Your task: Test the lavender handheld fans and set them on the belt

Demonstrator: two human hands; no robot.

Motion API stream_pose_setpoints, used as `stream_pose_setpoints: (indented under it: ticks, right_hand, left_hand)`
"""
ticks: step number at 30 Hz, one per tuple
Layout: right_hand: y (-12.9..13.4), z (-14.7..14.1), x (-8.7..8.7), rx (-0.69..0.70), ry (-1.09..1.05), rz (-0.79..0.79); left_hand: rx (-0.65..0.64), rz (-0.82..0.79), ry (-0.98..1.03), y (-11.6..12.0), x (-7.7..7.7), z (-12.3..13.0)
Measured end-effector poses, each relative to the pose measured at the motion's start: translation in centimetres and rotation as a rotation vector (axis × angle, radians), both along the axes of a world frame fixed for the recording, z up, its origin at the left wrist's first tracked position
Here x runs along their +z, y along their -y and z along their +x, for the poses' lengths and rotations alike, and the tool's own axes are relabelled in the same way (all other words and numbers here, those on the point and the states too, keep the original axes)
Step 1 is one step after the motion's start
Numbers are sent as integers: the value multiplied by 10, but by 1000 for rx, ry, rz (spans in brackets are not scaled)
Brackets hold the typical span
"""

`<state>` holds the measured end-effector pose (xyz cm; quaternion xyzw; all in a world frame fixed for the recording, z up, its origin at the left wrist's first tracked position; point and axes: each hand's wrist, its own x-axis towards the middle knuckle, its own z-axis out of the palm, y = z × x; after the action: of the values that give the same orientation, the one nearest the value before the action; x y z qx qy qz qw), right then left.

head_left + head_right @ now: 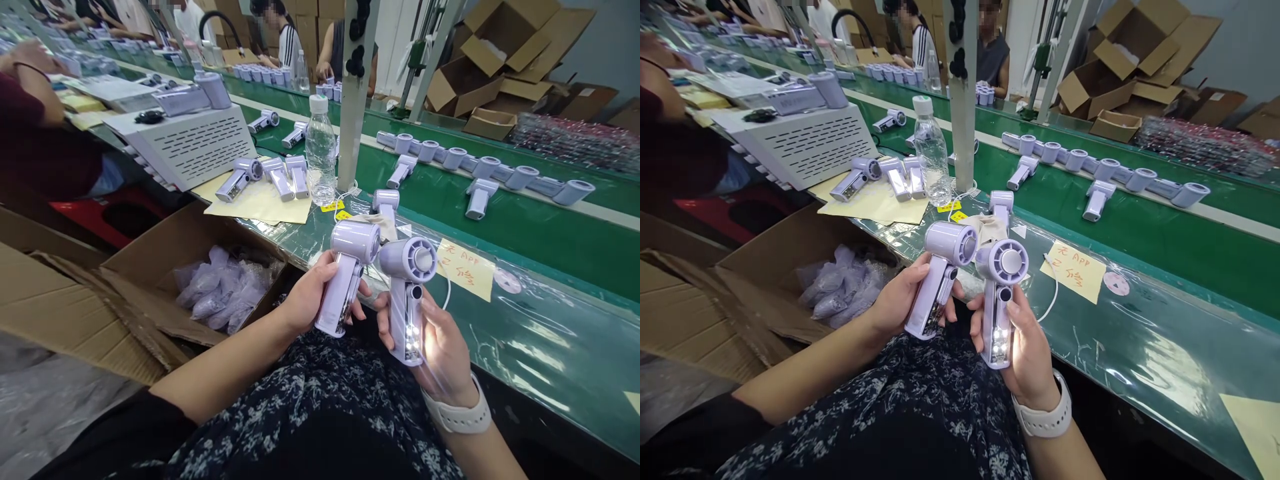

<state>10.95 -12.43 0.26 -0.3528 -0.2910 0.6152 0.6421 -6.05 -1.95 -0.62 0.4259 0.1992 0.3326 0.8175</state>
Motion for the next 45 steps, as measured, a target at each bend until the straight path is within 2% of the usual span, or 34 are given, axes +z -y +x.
stream_pose_setpoints:
  ticks: [4,11,15,21,24,28,31,33,38,43,45]
  right_hand:
    - [0,1,1,6,-18,0]
    - [2,0,2,-32,11,1]
    - [2,1,5,6,-4,5]
    - [2,0,7,46,-115,13]
    - [5,-6,8,-12,-162,-40]
    - [11,-11,14,5,-156,-34]
    - [13,-9,23,-35,-91,-17]
    - [13,-7,28,-60,-67,-28]
    - [10,-12,36,-32,-153,-69]
    - [11,-18,34,49,-198,-92]
    - [12,-16,31,47,-180,-88]
  left_hand:
    - [-55,5,37,1,4,-3]
    - [-74,38,55,11,19,-8]
    - [-91,46,99,15,22,-11]
    - [-97,60,75,18,24,-16]
    - [-113,85,67,21,30,-17]
    - [-113,101,58,26,38,-19]
    - [-74,78,0,28,42,-18]
    - [-59,52,-9,28,42,-14]
    - [-142,-78,-12,26,34,-4]
    - [-74,-137,46,25,29,-3]
    - [-96,-124,84,25,30,-5]
